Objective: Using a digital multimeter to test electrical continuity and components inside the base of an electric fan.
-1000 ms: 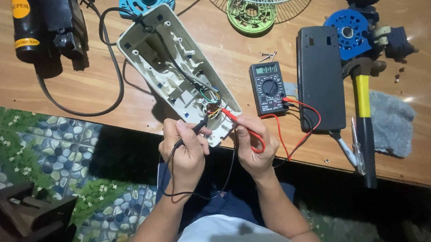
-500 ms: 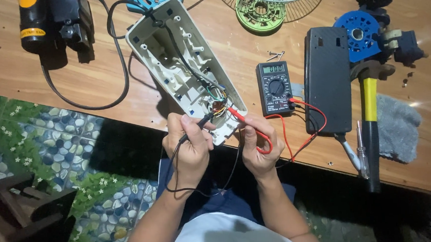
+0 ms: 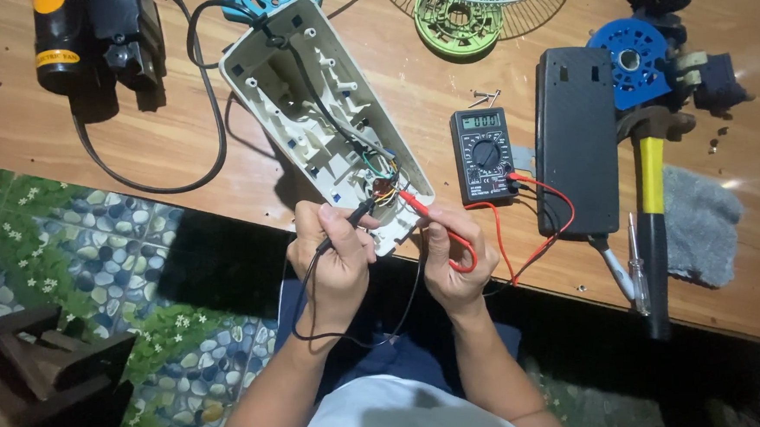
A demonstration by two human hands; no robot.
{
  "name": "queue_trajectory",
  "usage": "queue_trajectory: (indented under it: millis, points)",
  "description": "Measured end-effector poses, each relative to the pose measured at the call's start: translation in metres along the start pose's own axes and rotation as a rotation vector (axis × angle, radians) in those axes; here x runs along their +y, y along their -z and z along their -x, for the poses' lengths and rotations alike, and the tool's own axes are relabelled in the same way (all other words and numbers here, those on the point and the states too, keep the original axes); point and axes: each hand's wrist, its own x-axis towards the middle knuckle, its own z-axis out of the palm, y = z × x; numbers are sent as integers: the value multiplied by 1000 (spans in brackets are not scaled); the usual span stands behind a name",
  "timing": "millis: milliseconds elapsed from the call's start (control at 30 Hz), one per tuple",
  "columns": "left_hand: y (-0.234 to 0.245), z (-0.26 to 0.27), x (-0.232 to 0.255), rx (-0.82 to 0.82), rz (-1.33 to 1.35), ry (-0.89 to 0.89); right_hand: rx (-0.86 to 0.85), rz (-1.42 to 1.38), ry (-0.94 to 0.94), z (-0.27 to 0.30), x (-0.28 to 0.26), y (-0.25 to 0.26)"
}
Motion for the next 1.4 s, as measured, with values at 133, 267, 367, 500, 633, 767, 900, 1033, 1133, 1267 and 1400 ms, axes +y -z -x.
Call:
queue_trajectory:
  millis: [133, 267, 367, 500, 633, 767, 900, 1033, 1133, 1267, 1400]
  points:
    - [0, 1, 1, 1, 8, 6, 13, -16, 13, 5, 2, -1]
    - [0, 0, 0, -3, 27, 8, 33, -16, 16, 4, 1, -2]
    - [1, -1, 2, -9, 29, -6, 32, -4, 26, 7, 5, 1]
    - [1, 0, -1, -10, 28, -2, 21, -42, 2, 4, 4, 3]
    - [1, -1, -1, -21, 35, 4, 12, -53, -42, 4, 3, 3]
    - [1, -1, 0, -17, 29, 4, 4, -42, -44, 6, 4, 4]
    - [1, -2, 5, -7, 10, -28, 11, -26, -21, 6, 2, 3]
    - [2, -3, 18, -3, -63, 1, 28, 13, -34, 5, -5, 3]
    - [0, 0, 14, -11, -84, 30, -21, 17, -78, 15, 2, 9]
    - [0, 4, 10, -17, -94, 69, -122, 20, -119, 20, 2, 13]
    - [1, 3, 7, -25, -110, -7, -71, 82, -120, 20, 4, 12]
